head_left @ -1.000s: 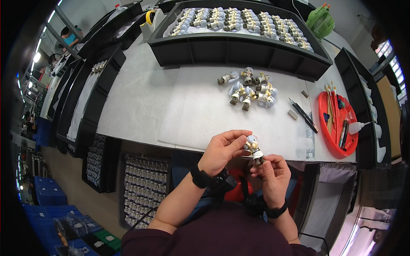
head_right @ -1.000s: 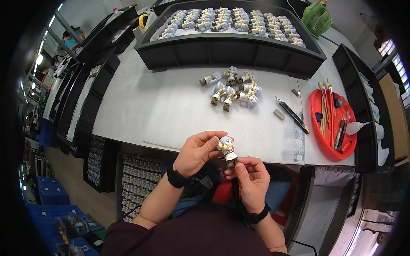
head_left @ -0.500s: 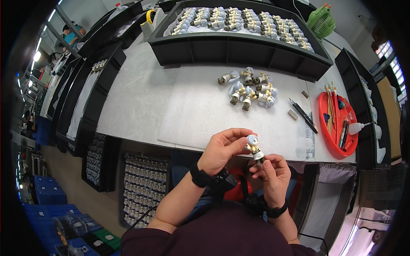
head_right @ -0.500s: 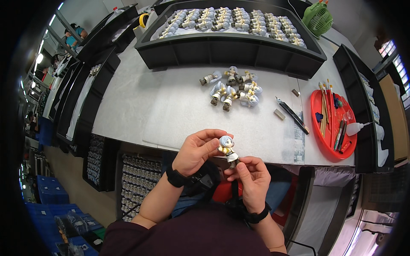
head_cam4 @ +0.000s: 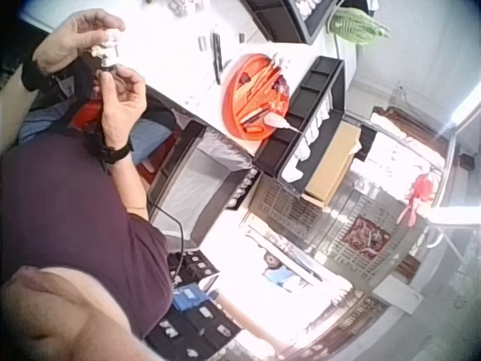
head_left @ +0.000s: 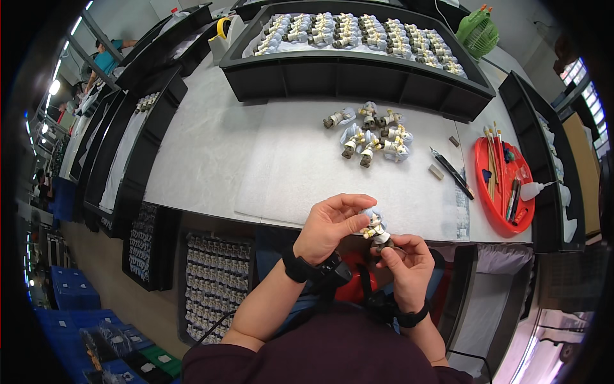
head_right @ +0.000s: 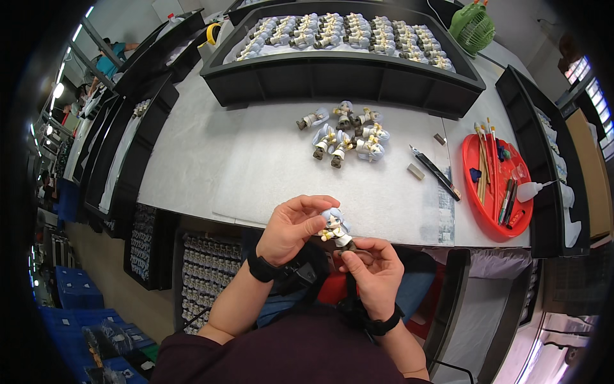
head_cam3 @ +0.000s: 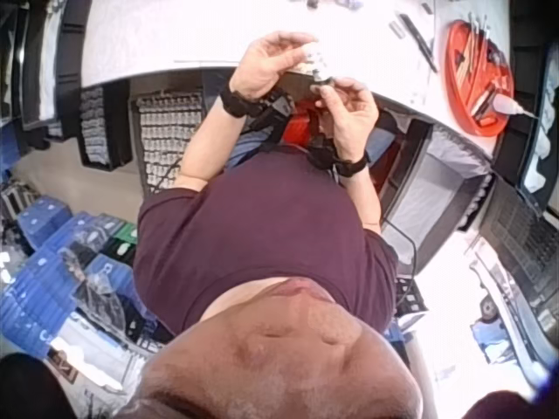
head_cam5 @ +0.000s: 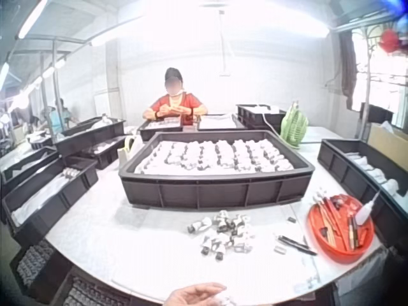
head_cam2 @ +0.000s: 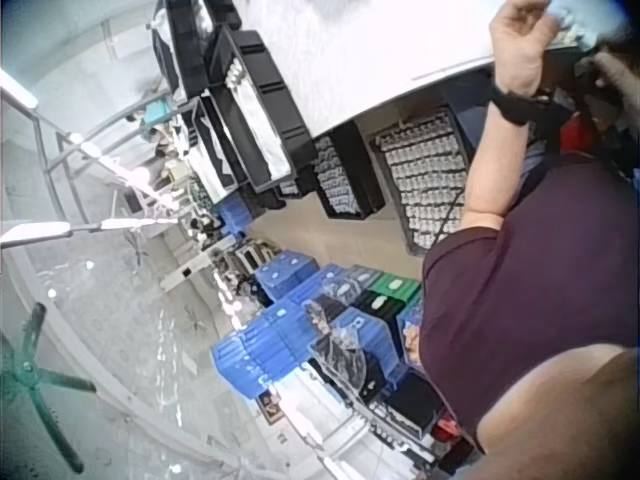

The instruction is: Assembling small plastic figurines and sorting them into storage trays.

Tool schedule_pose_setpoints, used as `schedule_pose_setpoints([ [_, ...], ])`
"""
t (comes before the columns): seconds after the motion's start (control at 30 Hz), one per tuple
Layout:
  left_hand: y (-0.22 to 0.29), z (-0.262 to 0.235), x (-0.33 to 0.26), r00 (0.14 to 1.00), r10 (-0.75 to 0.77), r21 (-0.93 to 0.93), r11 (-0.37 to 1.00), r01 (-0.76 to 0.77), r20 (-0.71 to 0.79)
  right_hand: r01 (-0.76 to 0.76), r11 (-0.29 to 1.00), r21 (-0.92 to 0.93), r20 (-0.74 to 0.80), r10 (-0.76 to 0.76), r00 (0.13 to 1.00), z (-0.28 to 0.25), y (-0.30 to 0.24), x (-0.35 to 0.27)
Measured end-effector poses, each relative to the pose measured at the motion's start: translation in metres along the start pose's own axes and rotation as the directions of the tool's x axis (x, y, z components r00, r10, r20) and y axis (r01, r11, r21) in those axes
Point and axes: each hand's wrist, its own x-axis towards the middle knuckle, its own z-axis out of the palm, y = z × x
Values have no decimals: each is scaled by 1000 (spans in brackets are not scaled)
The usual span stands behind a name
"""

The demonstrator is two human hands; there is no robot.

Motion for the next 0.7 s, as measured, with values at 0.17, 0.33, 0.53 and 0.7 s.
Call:
schedule_pose_setpoints([
  [0.17,-4,-9,0,990,72,-113,992,-58,120,-63,990,130,27,60,998,1,1,0],
  [0.33,2,2,0,995,25,-90,996,-17,94,51,997,56,-20,-50,999,1,6,-1],
  [0.53,-1,4,-1,995,-9,-52,999,14,98,125,992,24,-32,-125,992,4,2,-1],
  [0.7,1,6,-1,995,-44,-32,998,47,90,88,996,-8,-30,-89,996,3,0,1],
])
